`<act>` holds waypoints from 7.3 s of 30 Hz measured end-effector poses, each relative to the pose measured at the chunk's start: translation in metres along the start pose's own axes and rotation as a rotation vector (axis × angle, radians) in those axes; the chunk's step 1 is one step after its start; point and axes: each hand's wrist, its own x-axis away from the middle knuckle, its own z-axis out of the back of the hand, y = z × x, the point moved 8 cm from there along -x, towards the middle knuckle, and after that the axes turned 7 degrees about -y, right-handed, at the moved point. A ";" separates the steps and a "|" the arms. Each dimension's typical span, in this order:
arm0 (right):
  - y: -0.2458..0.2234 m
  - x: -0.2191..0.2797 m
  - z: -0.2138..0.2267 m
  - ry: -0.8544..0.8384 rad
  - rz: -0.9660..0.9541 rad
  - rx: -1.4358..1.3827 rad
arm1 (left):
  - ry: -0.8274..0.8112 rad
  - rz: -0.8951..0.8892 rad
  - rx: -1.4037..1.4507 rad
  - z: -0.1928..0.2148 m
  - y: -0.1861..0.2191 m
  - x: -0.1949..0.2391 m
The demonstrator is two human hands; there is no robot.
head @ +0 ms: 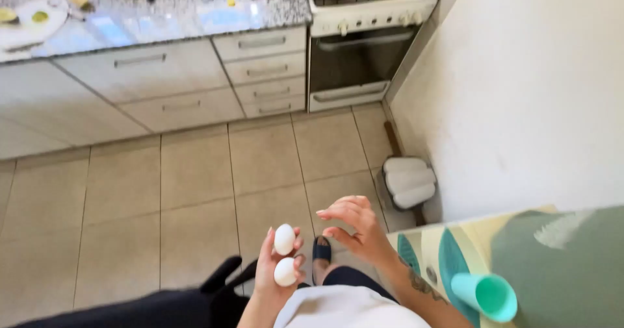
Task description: The person places eggs into a pot, fills it with water at the sink, and sets it on the stove to boil. They then use a spoon to scoop avocado flesh from its skin and place it onto a plate.
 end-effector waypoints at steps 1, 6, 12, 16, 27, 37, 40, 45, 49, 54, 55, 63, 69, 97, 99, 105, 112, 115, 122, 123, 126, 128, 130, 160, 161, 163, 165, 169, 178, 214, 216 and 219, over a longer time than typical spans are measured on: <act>0.022 -0.023 0.007 0.007 -0.006 0.004 | -0.001 0.008 -0.005 -0.013 0.015 -0.016; 0.132 -0.115 0.009 -0.096 -0.245 -0.272 | 0.014 -0.141 0.029 -0.031 0.095 -0.084; 0.270 -0.203 0.006 -0.189 -0.405 -0.409 | 0.082 -0.180 -0.067 -0.050 0.197 -0.217; 0.342 -0.265 0.046 -0.104 -0.537 -0.403 | 0.096 -0.120 -0.156 -0.117 0.263 -0.310; 0.600 -0.323 0.279 0.787 -0.852 -0.201 | 0.041 -0.015 -0.314 -0.250 0.353 -0.527; 0.913 -0.481 0.259 0.397 -1.192 -1.125 | 0.186 -0.228 -0.093 -0.270 0.372 -0.621; 0.964 -0.477 0.251 0.425 -1.218 -1.218 | 0.226 -0.280 -0.029 -0.277 0.375 -0.621; 0.939 -0.485 0.288 0.878 -1.074 -1.185 | 0.221 -0.282 -0.019 -0.285 0.384 -0.618; 0.858 -0.465 0.316 0.841 -1.133 -0.899 | 0.181 -0.282 -0.009 -0.288 0.394 -0.608; 0.740 -0.438 0.344 0.773 -1.114 -0.634 | 0.099 -0.233 -0.059 -0.273 0.405 -0.600; 0.741 -0.418 0.344 0.798 -1.125 -0.615 | 0.093 -0.202 -0.061 -0.272 0.405 -0.596; 0.663 -0.374 0.293 0.797 -1.301 -0.411 | -0.037 -0.065 -0.176 -0.269 0.409 -0.565; 0.639 -0.359 0.206 0.409 -1.405 -0.553 | 0.040 -0.130 -0.103 -0.222 0.422 -0.497; 0.600 -0.428 -0.096 -0.124 -1.329 -0.932 | 0.409 -0.386 -0.013 -0.107 0.422 -0.412; 0.598 -0.449 -0.074 -0.484 -1.077 -0.587 | 0.436 -0.394 -0.050 -0.102 0.432 -0.419; 0.633 -0.457 0.123 -0.127 -0.450 1.134 | 0.410 -0.374 -0.058 -0.104 0.439 -0.435; 0.674 -0.373 0.158 -0.481 -1.004 0.828 | 0.407 -0.378 -0.079 -0.108 0.442 -0.432; 0.626 -0.394 0.156 -0.281 -0.894 0.646 | 0.406 -0.390 -0.087 -0.107 0.446 -0.431; 0.605 -0.373 0.048 -0.047 -1.141 -0.536 | 0.447 -0.420 -0.094 -0.103 0.454 -0.421; 0.595 -0.380 0.025 -0.064 -1.164 -0.665 | 0.456 -0.425 -0.103 -0.103 0.455 -0.420; 0.609 -0.380 -0.020 -0.067 -1.113 -0.740 | 0.452 -0.435 -0.107 -0.107 0.456 -0.417; 0.633 -0.377 -0.042 -0.048 -1.102 -0.731 | 0.450 -0.440 -0.105 -0.113 0.453 -0.414; 0.663 -0.373 -0.060 -0.023 -1.089 -0.720 | 0.442 -0.442 -0.107 -0.116 0.453 -0.414; 0.670 -0.391 0.015 0.426 -1.386 -1.170 | 0.441 -0.374 -0.181 -0.122 0.444 -0.415; 0.672 -0.391 0.014 0.439 -1.388 -1.203 | 0.440 -0.373 -0.192 -0.123 0.444 -0.415; 0.675 -0.394 0.010 0.453 -1.389 -1.237 | 0.439 -0.372 -0.205 -0.125 0.444 -0.414; 0.680 -0.390 0.016 0.761 -1.370 -1.300 | 0.448 -0.367 -0.206 -0.126 0.444 -0.413; 0.673 -0.381 0.047 0.785 -1.384 -1.194 | 0.433 -0.386 -0.204 -0.127 0.446 -0.413; 0.747 -0.268 0.124 0.780 -1.427 -0.916 | 0.451 -0.420 -0.178 -0.118 0.448 -0.417; 0.627 -0.270 0.143 0.428 -0.804 -1.116 | -0.368 -0.080 -0.815 -0.329 0.430 -0.532; 0.649 -0.237 0.154 0.724 -0.537 -1.446 | -0.404 -0.006 -0.765 -0.341 0.408 -0.552; 0.551 -0.382 0.217 0.782 -0.238 -1.091 | -0.432 0.069 -0.778 -0.361 0.378 -0.576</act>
